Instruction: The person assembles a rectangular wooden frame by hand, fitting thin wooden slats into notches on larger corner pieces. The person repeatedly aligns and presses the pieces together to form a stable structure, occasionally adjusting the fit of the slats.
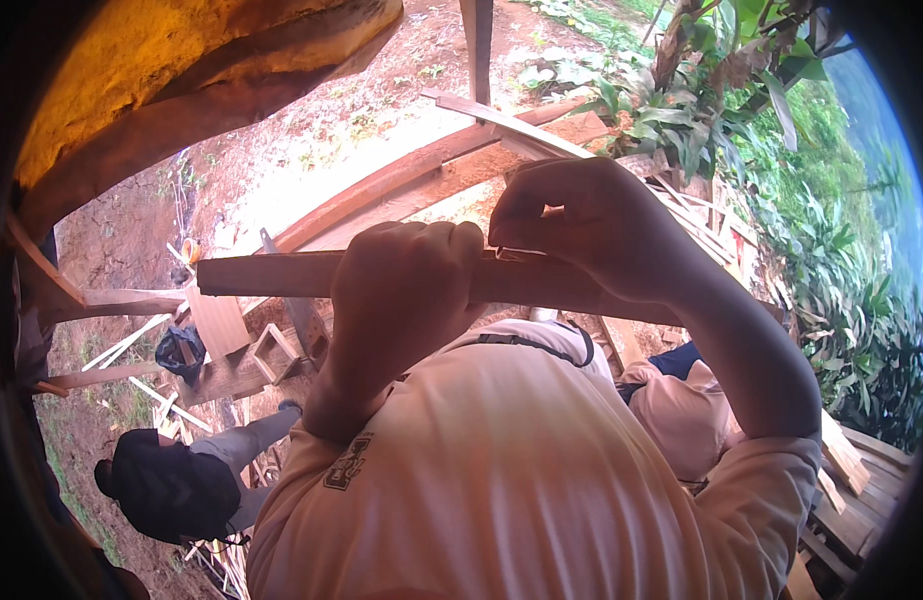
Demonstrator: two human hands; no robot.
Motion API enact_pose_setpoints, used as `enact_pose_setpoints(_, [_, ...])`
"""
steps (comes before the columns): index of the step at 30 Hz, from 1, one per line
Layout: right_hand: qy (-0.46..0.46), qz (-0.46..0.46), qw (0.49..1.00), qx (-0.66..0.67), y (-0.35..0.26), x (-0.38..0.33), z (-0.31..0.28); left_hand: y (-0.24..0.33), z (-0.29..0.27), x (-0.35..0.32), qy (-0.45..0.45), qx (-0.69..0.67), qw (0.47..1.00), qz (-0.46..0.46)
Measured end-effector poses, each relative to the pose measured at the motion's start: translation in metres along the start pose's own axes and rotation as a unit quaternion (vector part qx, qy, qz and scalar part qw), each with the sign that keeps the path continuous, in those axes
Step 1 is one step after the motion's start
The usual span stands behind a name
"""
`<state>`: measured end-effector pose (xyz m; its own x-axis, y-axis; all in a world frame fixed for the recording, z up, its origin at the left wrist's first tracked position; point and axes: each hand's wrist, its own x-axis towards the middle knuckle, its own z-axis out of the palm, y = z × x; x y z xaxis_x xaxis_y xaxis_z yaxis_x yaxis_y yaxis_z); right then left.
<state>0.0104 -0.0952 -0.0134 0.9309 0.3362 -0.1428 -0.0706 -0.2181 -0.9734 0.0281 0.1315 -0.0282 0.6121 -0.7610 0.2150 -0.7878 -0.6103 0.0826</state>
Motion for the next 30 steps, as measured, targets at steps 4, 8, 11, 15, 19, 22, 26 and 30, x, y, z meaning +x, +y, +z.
enact_pose_setpoints(4, [-0.032, -0.006, 0.999, -0.036, 0.004, 0.002, 0.0, -0.002, 0.003, 0.0, -0.007, 0.009, 1.0, 0.006])
enact_pose_setpoints(8, [-0.032, -0.006, 0.999, -0.031, 0.006, 0.003, 0.001, -0.001, 0.002, 0.001, -0.003, 0.009, 1.0, 0.005])
enact_pose_setpoints(11, [-0.033, -0.003, 0.999, -0.029, 0.006, 0.004, 0.001, -0.001, 0.001, 0.001, -0.002, 0.006, 1.0, 0.008])
enact_pose_setpoints(15, [-0.031, -0.001, 0.999, -0.021, 0.005, 0.004, 0.003, -0.001, 0.003, 0.001, -0.004, 0.01, 1.0, 0.008])
enact_pose_setpoints(19, [0.108, -0.105, 0.965, -0.216, 0.011, 0.007, 0.004, 0.001, 0.001, -0.002, -0.004, 0.008, 1.0, 0.015])
enact_pose_setpoints(22, [0.191, -0.008, 0.972, -0.137, 0.008, 0.007, -0.005, 0.004, -0.003, -0.004, -0.011, 0.023, 1.0, 0.009])
enact_pose_setpoints(26, [0.071, -0.033, 0.996, -0.036, 0.002, 0.001, -0.007, 0.0, 0.001, 0.0, 0.0, 0.003, 1.0, 0.011])
enact_pose_setpoints(30, [-0.022, -0.014, 1.0, 0.0, 0.005, 0.001, -0.004, -0.001, -0.001, 0.001, -0.005, 0.007, 1.0, 0.018])
